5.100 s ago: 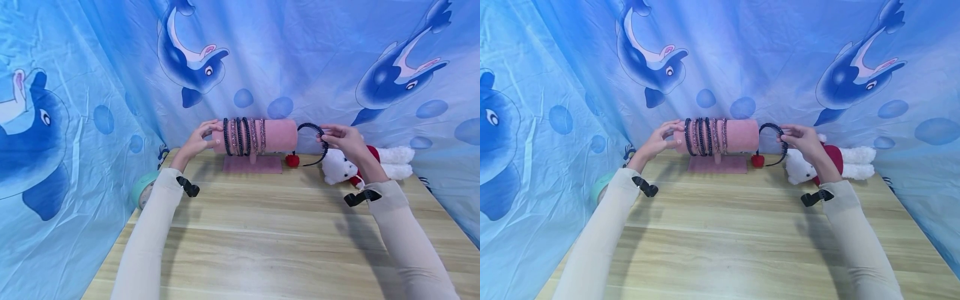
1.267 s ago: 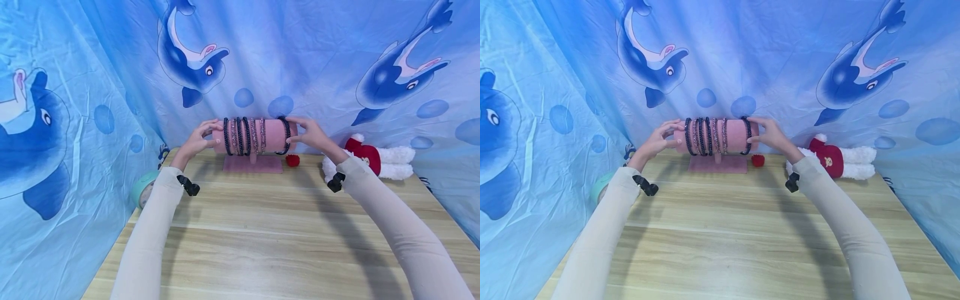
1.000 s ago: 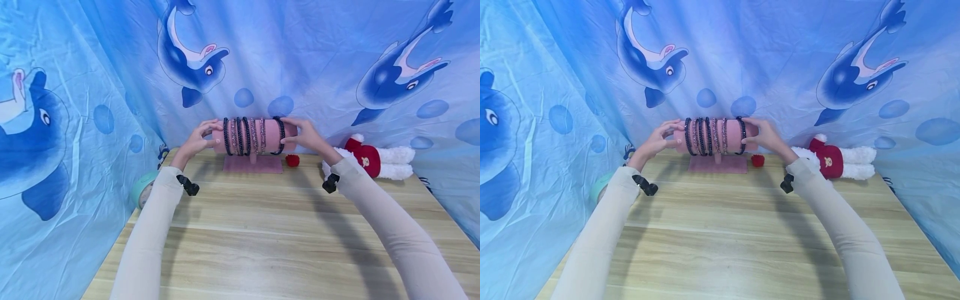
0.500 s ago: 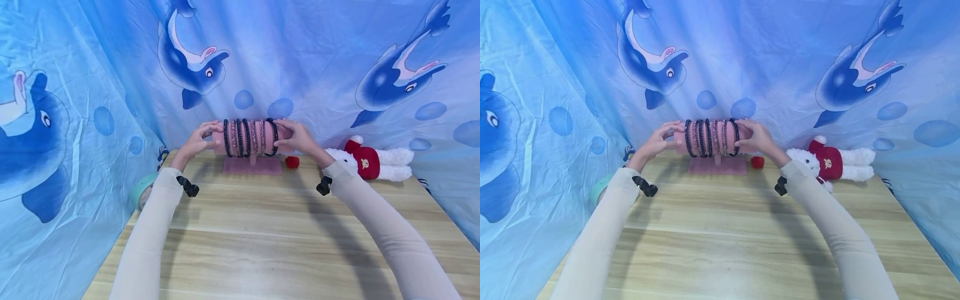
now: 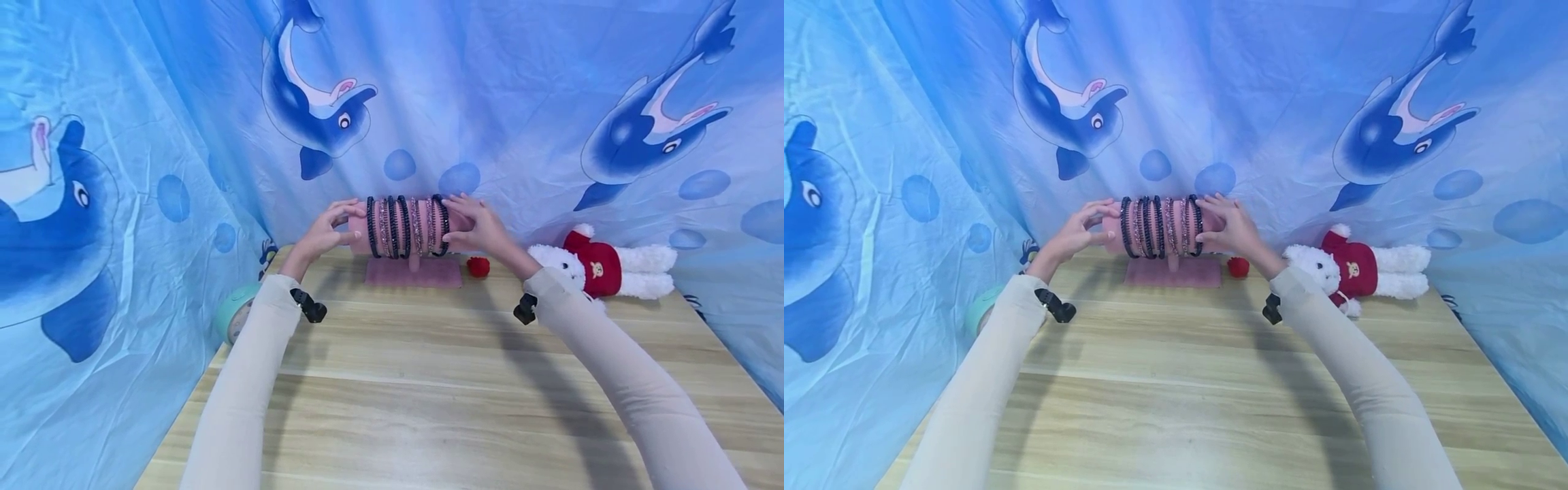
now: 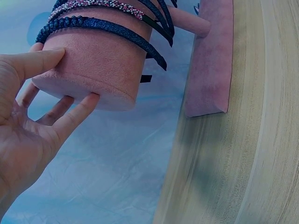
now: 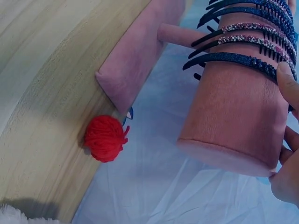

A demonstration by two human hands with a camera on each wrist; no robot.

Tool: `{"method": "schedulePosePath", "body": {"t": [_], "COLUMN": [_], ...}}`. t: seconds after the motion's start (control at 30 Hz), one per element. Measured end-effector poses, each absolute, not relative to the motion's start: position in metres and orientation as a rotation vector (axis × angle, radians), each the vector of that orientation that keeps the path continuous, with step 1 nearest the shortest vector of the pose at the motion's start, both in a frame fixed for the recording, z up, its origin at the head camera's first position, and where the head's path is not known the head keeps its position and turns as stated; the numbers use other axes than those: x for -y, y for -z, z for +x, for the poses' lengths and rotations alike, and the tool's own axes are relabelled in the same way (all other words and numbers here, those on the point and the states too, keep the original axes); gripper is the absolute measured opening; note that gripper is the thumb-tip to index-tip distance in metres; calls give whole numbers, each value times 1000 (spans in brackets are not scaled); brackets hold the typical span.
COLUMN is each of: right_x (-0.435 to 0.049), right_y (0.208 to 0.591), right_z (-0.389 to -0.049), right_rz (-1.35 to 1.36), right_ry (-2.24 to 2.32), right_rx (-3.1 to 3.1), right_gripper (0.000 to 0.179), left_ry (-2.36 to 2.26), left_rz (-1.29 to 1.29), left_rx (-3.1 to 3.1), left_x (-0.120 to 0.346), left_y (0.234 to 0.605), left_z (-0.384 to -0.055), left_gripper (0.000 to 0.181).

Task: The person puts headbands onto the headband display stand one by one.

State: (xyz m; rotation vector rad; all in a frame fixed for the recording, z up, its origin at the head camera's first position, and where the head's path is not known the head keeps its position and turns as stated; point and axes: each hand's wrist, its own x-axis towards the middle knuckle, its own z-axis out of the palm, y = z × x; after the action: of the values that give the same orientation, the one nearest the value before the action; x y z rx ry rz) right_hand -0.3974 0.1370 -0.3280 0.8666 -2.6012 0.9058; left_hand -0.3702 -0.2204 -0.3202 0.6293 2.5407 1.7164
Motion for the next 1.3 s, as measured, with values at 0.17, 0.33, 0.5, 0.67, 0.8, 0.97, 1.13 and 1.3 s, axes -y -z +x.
{"method": "schedulePosePath", "body": {"t": [0.17,0.33,0.5,0.67,0.8,0.97,1.13,1.3], "right_x": [-135,-133,-132,-131,-132,-133,-134,-133], "right_y": [330,330,331,330,331,332,332,330], "right_z": [-397,-396,-395,-395,-395,-395,-395,-393], "right_rz": [855,845,842,844,841,839,844,855], "right_ry": [-879,-873,-897,-918,-931,-945,-952,-940], "right_rx": [2601,2600,2596,2570,2573,2563,2553,2566], "right_gripper": [78,78,78,78,79,77,77,78], "left_ry": [-1704,-1696,-1691,-1711,-1715,-1710,-1720,-1742], "left_rz": [620,610,599,616,630,641,672,702], "left_rx": [-2550,-2553,-2565,-2585,-2601,-2624,-2634,-2636], "left_x": [219,219,222,225,225,223,222,224], "left_y": [319,318,327,339,343,343,345,347], "left_z": [-369,-367,-376,-389,-389,-389,-390,-388], "left_gripper": [45,45,46,47,46,44,42,43]}}
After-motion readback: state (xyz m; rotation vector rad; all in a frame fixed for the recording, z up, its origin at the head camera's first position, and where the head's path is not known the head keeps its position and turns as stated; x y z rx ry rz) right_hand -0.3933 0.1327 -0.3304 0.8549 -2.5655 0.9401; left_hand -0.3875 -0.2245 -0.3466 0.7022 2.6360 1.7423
